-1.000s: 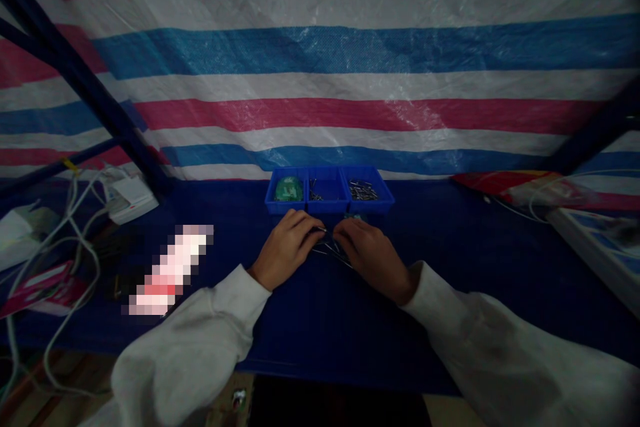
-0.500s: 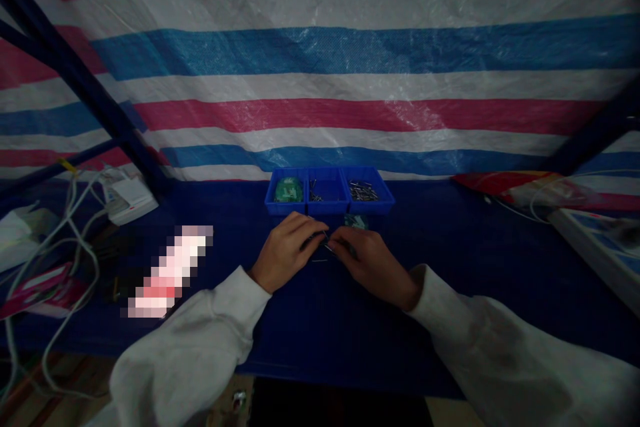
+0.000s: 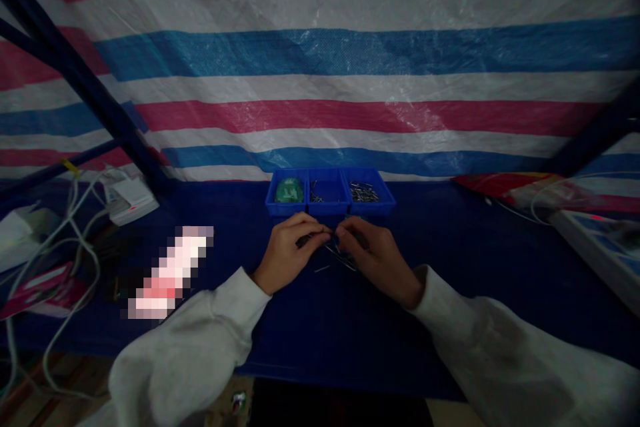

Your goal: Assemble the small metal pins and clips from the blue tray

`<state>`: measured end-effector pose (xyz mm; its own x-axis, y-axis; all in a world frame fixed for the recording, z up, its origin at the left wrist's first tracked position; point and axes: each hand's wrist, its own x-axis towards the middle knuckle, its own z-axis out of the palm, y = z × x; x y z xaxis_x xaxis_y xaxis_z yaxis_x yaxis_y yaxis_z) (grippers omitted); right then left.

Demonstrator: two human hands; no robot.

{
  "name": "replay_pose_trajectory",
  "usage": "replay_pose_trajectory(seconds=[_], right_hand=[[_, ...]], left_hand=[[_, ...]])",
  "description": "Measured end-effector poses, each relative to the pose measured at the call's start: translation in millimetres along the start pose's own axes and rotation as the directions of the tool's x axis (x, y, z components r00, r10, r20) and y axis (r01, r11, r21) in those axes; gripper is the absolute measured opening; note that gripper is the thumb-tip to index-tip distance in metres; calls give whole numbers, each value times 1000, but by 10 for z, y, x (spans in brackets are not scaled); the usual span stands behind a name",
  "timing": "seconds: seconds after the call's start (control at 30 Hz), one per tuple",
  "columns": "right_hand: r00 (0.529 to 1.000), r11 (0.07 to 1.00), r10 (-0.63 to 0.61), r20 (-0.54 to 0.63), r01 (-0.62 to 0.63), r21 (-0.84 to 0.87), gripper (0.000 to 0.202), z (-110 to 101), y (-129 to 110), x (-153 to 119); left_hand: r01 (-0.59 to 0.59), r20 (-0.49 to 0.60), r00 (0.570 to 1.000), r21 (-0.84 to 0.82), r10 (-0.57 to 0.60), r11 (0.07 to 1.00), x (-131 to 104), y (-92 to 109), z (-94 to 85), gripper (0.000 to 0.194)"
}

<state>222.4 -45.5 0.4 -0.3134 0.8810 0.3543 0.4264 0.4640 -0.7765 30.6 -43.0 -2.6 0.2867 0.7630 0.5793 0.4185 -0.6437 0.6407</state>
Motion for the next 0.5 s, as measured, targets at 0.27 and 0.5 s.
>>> replay_pose_trajectory(seconds=[0.27, 0.5], right_hand=[[991, 995, 14, 131, -27, 96, 12, 33, 49, 20], [993, 992, 49, 111, -62, 112, 16, -13, 54, 47]], left_hand=[[146, 8, 989, -219, -148, 965, -5, -1, 38, 19], [45, -42, 998, 15, -44, 999, -8, -13, 11, 12]])
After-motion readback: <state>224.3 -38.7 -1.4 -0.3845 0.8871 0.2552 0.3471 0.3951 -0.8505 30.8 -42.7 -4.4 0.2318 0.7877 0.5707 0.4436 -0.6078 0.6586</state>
